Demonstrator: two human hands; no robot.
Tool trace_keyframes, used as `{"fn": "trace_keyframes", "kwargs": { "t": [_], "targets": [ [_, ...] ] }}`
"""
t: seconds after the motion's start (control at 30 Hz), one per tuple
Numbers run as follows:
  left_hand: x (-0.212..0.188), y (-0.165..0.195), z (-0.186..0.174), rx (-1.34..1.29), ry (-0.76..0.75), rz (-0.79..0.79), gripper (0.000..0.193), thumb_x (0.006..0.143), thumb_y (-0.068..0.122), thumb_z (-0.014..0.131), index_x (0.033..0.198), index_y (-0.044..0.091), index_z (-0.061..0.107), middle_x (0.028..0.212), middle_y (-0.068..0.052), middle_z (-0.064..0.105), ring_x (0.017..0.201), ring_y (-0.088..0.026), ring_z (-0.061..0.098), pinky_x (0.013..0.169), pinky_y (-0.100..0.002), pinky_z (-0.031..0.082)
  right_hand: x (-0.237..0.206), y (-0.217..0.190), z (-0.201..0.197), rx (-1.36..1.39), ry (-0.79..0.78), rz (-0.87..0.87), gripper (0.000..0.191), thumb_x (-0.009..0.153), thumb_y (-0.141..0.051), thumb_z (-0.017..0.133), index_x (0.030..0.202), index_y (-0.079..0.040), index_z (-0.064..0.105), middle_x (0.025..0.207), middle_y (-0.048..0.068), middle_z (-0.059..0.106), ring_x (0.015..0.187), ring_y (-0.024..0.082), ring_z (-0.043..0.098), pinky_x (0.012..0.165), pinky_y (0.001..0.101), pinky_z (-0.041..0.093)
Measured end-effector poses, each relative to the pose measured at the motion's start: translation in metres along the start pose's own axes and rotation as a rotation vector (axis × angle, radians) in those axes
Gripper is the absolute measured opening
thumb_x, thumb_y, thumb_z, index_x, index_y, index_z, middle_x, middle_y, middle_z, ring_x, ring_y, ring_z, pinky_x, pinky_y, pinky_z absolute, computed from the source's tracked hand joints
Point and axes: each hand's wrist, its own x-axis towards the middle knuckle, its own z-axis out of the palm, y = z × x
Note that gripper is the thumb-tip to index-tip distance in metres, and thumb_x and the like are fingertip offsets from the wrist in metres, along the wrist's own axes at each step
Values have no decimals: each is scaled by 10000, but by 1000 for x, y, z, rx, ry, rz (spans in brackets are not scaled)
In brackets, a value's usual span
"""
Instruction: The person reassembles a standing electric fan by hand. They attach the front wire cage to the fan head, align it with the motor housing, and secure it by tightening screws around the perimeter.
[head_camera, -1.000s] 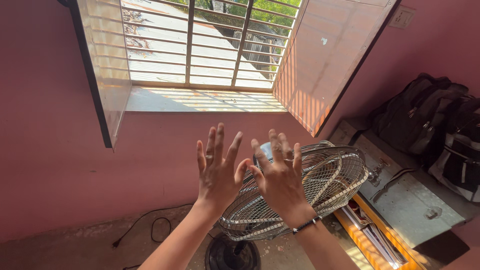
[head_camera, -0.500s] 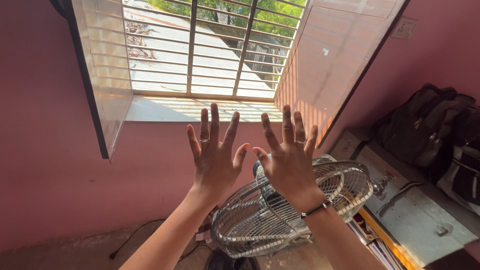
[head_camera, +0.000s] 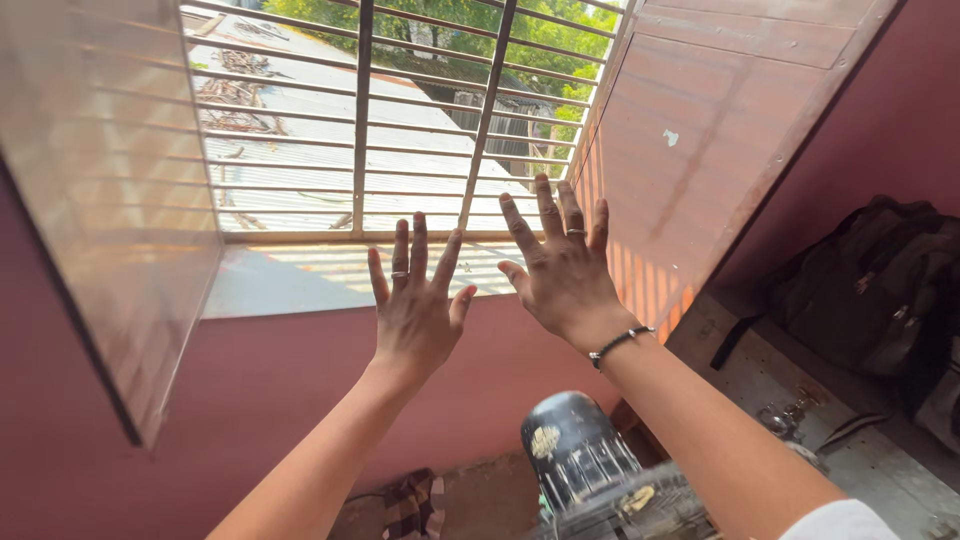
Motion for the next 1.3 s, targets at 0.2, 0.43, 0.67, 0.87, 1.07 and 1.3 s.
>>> {"fn": "trace_keyframes", "kwargs": {
  "t": [0.2, 0.43, 0.67, 0.87, 1.07, 1.3],
  "targets": [
    [54, -71, 91, 24, -181, -90, 760, 927, 422, 612, 1590, 240, 289, 1678, -166, 60, 1557, -300, -12, 1215, -611, -13, 85, 15, 112, -36, -124, 22, 813, 919, -478, 622, 1597, -258, 231, 1656, 185, 148, 1517, 402, 143, 1163, 713, 62],
    [90, -147, 196, -31, -361, -214, 723, 901, 357, 661, 1544, 230, 357, 1647, -196, 176, 1534, -354, 153, 1187, -572, 182, 142, 11, 249, 70, -316, 99, 759, 939, -382, 617, 1593, -246, 255, 1645, 203, 203, 1521, 390, 160, 1182, 669, 76],
    [94, -197, 295, -176, -359, -175, 644, 866, 235, 710, 1464, 166, 481, 1540, -198, 408, 1377, -399, 432, 1104, -522, 363, 151, 9, 355, 72, -475, 154, 667, 946, -261, 572, 1558, -190, 315, 1618, 196, 240, 1495, 394, 198, 1164, 635, 143],
    [113, -209, 363, -282, -599, -321, 490, 881, 188, 693, 1358, 153, 589, 1376, -130, 536, 1254, -367, 535, 1019, -481, 465, 131, 16, 419, 71, -741, 256, 659, 968, -278, 557, 1565, -184, 297, 1634, 189, 217, 1511, 374, 186, 1180, 618, 155],
    [122, -214, 405, -315, -747, -418, 234, 937, 157, 613, 1152, 102, 689, 1284, -141, 604, 1211, -387, 581, 995, -487, 497, 110, 35, 476, 95, -714, 323, 631, 969, -277, 570, 1548, -179, 338, 1601, 188, 277, 1491, 377, 234, 1174, 606, 184],
    [111, -226, 436, -411, -588, -334, 207, 944, 134, 572, 1098, 98, 707, 1170, -159, 660, 1128, -401, 629, 955, -493, 512, 107, 45, 518, 241, -664, 424, 551, 918, -200, 632, 1451, -172, 499, 1489, 138, 468, 1393, 332, 416, 1143, 512, 315]
  ]
}}
